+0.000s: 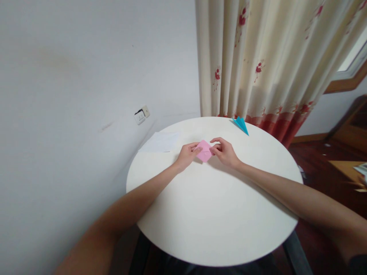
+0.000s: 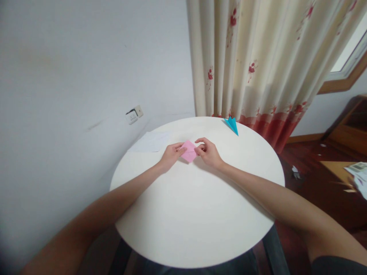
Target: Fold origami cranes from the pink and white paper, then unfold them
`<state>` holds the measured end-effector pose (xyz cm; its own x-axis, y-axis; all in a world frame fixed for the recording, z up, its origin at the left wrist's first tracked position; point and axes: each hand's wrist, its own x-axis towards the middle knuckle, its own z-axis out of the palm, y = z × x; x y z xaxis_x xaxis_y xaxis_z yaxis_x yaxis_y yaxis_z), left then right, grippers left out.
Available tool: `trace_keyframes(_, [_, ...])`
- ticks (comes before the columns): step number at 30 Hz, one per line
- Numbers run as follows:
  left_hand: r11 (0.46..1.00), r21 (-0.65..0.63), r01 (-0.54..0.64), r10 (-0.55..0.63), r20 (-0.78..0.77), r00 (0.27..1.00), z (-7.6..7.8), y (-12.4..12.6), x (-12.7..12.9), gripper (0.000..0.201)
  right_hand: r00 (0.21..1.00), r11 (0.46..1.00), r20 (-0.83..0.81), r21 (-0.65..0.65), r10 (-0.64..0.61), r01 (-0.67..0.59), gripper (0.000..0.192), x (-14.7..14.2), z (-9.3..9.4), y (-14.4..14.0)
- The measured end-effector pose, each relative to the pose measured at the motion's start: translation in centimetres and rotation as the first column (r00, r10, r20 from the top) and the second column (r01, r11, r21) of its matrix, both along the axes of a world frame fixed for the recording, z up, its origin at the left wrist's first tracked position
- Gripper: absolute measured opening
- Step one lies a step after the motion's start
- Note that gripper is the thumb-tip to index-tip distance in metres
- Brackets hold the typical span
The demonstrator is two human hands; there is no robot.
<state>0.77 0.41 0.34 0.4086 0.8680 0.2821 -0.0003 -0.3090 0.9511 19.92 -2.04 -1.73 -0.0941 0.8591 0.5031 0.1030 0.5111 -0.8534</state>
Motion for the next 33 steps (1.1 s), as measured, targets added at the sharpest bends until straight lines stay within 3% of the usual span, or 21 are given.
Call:
trace_keyframes(6, [1.0,0.017,-0.006,0.007,-0.038,0.999,-0.6,0.1,-0.1,0.046,0.995,0.999,0.099,-0.025,-0.025,0.028,0.022,-0.1,-0.2,0.1])
trace_keyframes(12, [0.996,0.079,-0.029,0.037,-0.102,0.994,-0.8,0.2,0.1,0.037,0.975,0.998,0.218,-0.01,-0.053,0.057,0.031,-0.2,-0.3,0.2])
trace_keyframes(20, [0.996,0.077,-0.05,0.053,-0.029,0.998,-0.3,-0.2,0.2,0.042,0.992,0.991,0.043,-0.058,-0.121,0.123,0.027,0.3,-0.7,1.2])
trace_keyframes(25, [0.992,0.104,-0.068,0.071,-0.033,0.997,-0.6,0.1,0.3,0.017,0.996,0.996,-0.009,-0.006,-0.09,0.09,0.028,0.5,-0.6,1.2])
trace_keyframes(28, [0.989,0.105,-0.106,0.11,-0.03,0.993,-0.6,0.4,0.1,0.019,0.996,0.996,0.016,0.003,-0.084,0.084,0.028,0.5,-0.5,1.2])
trace_keyframes(33, [0.985,0.115,-0.131,0.136,-0.032,0.99,-0.8,0.9,-0.3,0.043,0.983,0.991,0.13,0.068,-0.126,0.118,0.033,0.8,-0.3,1.0])
